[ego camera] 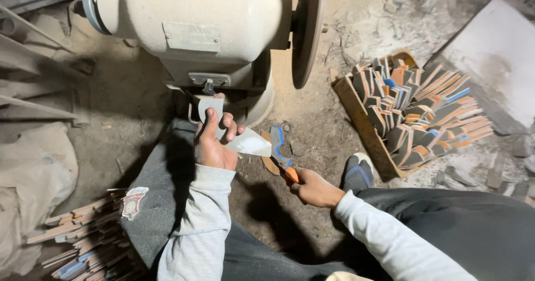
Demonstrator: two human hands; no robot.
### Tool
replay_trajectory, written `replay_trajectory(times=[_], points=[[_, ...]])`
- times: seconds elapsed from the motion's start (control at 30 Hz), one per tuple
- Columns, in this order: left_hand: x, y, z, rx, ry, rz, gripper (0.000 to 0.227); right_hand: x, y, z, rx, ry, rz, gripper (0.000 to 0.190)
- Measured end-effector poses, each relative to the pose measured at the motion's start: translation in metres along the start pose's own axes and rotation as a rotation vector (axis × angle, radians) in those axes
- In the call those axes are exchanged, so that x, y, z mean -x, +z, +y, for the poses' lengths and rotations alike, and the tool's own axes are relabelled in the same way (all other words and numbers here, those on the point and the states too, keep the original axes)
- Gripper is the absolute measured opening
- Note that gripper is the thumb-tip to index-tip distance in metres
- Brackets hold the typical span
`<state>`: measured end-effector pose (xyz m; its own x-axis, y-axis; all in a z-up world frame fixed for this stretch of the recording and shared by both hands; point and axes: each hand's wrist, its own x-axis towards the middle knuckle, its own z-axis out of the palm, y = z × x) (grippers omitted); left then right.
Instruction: The person sits on the floor and uses a bench grinder to smooth the edges of small, curved plastic pieces. They handle the pieces one by one, pressing them against the spinning wheel, and then place the finished items into a nearby crate.
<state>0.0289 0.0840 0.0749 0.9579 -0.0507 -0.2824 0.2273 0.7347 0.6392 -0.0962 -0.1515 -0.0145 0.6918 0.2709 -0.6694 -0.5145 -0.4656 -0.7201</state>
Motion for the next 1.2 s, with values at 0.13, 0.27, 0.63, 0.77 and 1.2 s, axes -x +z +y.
replay_trajectory(times=[0.13, 0.27, 0.63, 0.77, 1.2], points=[[0.002, 0.000, -0.003, 0.044, 0.040, -0.035, 0.051, 0.058, -0.004, -0.059, -0.042, -0.235, 0.072, 0.025], [0.007, 0.004, -0.010, 0.031, 0.031, -0.041, 0.051, 0.079, 0.001, -0.074, 0.013, -0.269, 0.152, 0.026], [0.010, 0.021, -0.018, 0.000, -0.008, -0.008, 0.051, 0.077, -0.002, -0.080, 0.135, -0.231, 0.260, 0.020], [0.026, 0.039, -0.024, -0.238, 0.193, 0.067, 0.042, 0.075, 0.000, -0.075, 0.177, -0.386, 0.314, 0.027], [0.059, 0.052, -0.038, -0.937, 0.765, -0.036, 0.035, 0.081, 0.002, -0.076, 0.153, -0.256, 0.199, 0.016]])
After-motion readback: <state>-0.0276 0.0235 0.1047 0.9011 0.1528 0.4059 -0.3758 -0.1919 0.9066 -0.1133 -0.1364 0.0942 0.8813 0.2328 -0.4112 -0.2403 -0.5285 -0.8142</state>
